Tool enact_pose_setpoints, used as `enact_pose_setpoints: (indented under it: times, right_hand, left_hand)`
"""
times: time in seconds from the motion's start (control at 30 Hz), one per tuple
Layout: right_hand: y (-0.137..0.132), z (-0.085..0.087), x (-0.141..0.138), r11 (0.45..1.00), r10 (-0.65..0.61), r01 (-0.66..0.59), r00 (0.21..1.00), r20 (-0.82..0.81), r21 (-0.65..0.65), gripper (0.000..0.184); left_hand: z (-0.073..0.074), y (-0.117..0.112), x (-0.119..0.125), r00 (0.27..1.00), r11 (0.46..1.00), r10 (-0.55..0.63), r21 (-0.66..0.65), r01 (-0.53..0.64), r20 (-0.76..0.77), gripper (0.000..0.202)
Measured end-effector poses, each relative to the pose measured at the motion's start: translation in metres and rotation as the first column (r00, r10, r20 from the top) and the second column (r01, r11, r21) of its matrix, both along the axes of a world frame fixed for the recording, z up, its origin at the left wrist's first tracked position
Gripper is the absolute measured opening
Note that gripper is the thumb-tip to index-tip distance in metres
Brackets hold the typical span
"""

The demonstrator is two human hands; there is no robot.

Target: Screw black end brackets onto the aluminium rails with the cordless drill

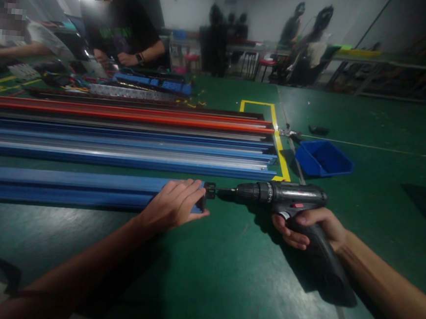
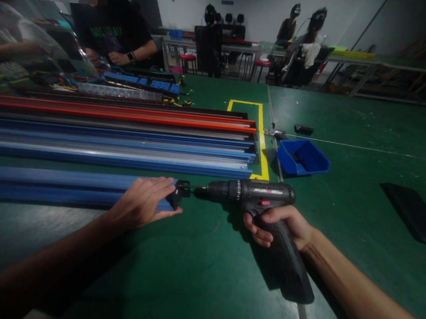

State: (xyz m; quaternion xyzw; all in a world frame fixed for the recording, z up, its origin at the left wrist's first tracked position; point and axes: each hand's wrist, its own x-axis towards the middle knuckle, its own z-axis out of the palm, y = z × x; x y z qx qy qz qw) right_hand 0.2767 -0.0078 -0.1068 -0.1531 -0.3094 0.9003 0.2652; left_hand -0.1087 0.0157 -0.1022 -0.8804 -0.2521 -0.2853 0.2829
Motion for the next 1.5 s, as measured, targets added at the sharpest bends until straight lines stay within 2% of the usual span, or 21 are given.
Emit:
enact_pose_setpoints:
  times: [0.13,0.6,0.93,1.37,1.5]
  right_hand:
    - [0.0003,-0.0006,0.0003,1.0,0.006,-0.006,1.0,0.007,-0.014,0.034]
    - [-0.0015,-0.0013,-0.0009,1.0,-0.008,0.009,0.999,0.034,-0.019,0.032]
    - [-0.0004,-0.0018,-0.0004,0.999,-0.004,0.005,0.999,0.05,-0.032,0.029]
    - [-0.001,-0.0015,-0.0004,1.0,-0.006,0.007,0.998,0.055,-0.019,0.028]
    - [-0.0011,-0.0014,-0.0006,1.0,0.0,0.001,0.999,0.053,-0.02,0.027]
  left_hand:
    - [0.0017,-0.0026,0.0007,1.0,1.0,0.008,-0.03,-0.007,0.006,0.046]
    - [-0.0031,-0.0029,-0.0006,0.999,0.998,-0.02,0.059,0.017,0.039,0.047]
    - [0.0017,-0.0033,0.0004,0.999,0.998,-0.034,0.057,0.032,0.039,0.05]
    - [-0.0048,-0.0037,-0.0046,1.0,0.998,-0.014,0.062,0.013,0.025,0.054]
    - [-0.0061,-0.0023,-0.004,1.0,0.995,-0.011,0.103,0.009,0.018,0.049]
